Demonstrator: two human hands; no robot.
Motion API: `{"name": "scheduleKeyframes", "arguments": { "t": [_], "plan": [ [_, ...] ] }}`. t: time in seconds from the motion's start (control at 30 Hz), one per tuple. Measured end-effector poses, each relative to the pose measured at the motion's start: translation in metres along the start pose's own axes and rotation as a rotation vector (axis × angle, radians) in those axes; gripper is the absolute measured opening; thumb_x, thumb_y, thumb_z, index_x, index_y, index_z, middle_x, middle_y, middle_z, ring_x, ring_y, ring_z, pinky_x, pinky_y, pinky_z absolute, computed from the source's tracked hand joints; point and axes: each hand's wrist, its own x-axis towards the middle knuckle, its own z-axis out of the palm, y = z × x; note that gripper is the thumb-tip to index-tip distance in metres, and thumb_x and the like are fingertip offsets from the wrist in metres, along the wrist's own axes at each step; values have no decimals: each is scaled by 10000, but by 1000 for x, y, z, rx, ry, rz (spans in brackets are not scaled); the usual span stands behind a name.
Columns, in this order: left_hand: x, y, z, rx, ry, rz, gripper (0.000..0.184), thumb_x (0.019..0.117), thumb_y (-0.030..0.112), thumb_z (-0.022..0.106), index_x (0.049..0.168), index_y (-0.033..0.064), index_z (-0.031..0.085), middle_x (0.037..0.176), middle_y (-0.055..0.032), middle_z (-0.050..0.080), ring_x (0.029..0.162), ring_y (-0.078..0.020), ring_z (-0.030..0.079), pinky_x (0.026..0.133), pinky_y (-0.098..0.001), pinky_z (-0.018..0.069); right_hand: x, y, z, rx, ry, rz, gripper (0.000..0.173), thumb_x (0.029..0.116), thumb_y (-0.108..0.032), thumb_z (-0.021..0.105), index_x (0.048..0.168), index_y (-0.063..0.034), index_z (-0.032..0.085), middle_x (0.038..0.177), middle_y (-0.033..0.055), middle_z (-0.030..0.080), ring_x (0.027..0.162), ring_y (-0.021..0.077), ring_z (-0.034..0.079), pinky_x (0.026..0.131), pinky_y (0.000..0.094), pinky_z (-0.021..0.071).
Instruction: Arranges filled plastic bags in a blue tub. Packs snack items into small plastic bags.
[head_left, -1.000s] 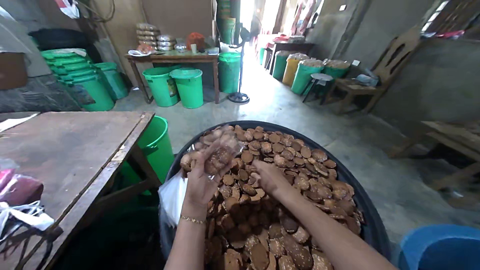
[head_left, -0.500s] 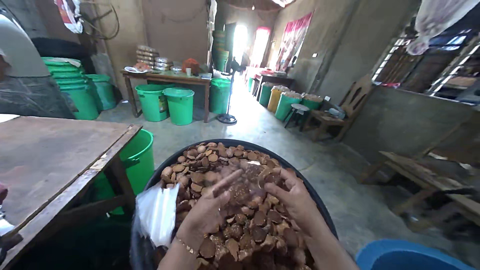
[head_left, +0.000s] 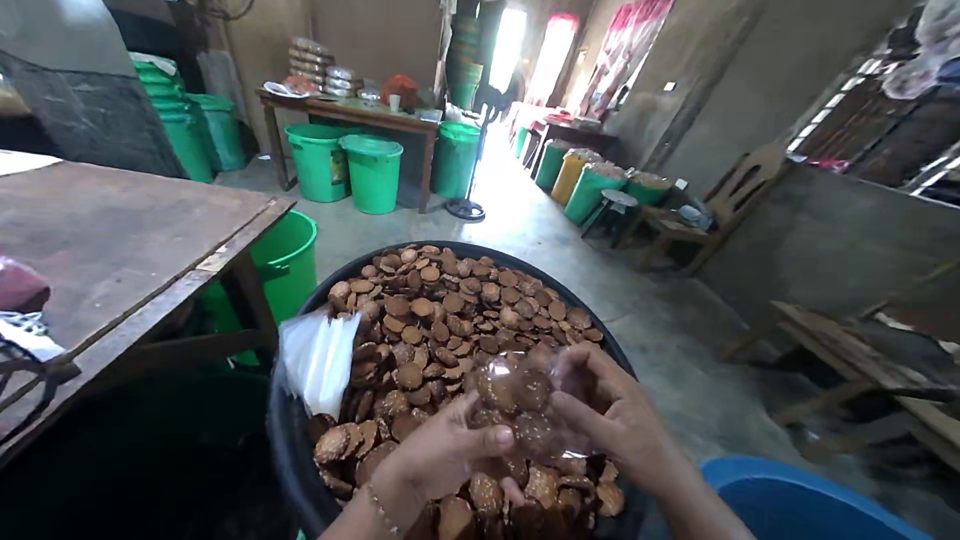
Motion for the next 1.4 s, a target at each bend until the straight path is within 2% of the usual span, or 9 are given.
{"name": "scheduleKeyframes", "arguments": {
  "t": [0.27, 0.47, 0.57, 0.7, 0.83, 0.93, 1.1, 1.27, 1.4],
  "plan": [
    [-11, -11, 9, -117, -158, 118, 597, 1040, 429, 522, 1597, 320, 337, 1519, 37, 521, 1289, -127, 588, 1052, -348, 520, -32, 3, -4, 57, -188, -42, 212, 1021, -169, 568, 1155, -102, 719, 1119, -48, 723, 1004, -54, 645, 881, 152, 548],
    [-20, -29, 22, -220, 265, -13, 447, 1056, 358, 506, 1437, 129, 554, 1195, -61, 715, 1032, -172, 715, 883, -354, 607, -47, 4, 6, -5, -191, 160, 271, 919, -210, 707, 1114, -31, 651, 1020, -22, 697, 879, -45, 657, 776, 162, 575],
    [-28, -38, 17, -281, 84, -21, 714, 951, 498, 646, 1562, 212, 413, 1399, -36, 621, 1213, -181, 642, 1008, -371, 551, -51, 4, 12, 13, -137, 230, 224, 891, -89, 686, 1105, -39, 646, 988, -47, 690, 833, -55, 648, 735, 149, 569],
    [-38, -35, 28, -249, 281, -155, 458, 913, 63, 636, 1341, 166, 508, 1106, -15, 741, 991, -166, 728, 890, -368, 603, -55, 2, 12, 95, -105, 229, 139, 901, -40, 658, 1028, -63, 608, 956, -72, 678, 826, -52, 650, 728, 156, 576],
    [-33, -45, 20, -353, 281, -40, 364, 969, 372, 669, 1268, 165, 656, 1110, -45, 746, 1013, -170, 724, 899, -358, 601, -60, 8, 7, 167, -165, 99, 144, 1016, -166, 593, 1116, -161, 697, 1110, -128, 709, 984, -78, 642, 861, 153, 560],
    [-34, -44, 4, -298, -57, 50, 680, 987, 465, 601, 1594, 336, 322, 1435, 2, 593, 1248, -157, 622, 1033, -352, 533, -62, 4, 1, 92, -161, 78, 223, 1031, -139, 559, 1179, -132, 726, 1163, -98, 730, 1052, -78, 636, 933, 157, 534],
    [-36, -51, 11, -258, 28, -15, 929, 948, 132, 683, 1628, 330, 83, 1445, 35, 572, 1224, -150, 632, 1032, -366, 535, -59, -6, -9, -99, -356, -6, 309, 1012, -29, 510, 1239, -8, 719, 1066, 159, 737, 961, 112, 684, 893, 226, 542],
    [-26, -58, 19, -279, 37, 28, 738, 927, 365, 724, 1570, 217, 394, 1395, -15, 632, 1222, -155, 641, 1032, -355, 539, -63, -4, -11, -207, -328, -91, 301, 1042, -112, 524, 1264, -102, 727, 1138, 156, 717, 1092, 146, 679, 964, 236, 541],
    [-10, -56, 32, -250, 235, 17, 635, 857, 326, 799, 1430, 178, 569, 1256, -45, 706, 1106, -176, 701, 943, -364, 592, -63, 6, -25, -98, -295, 4, 692, 1041, -628, 279, 1327, -140, 677, 1157, 81, 666, 1091, 72, 621, 929, 229, 526]
  ]
}}
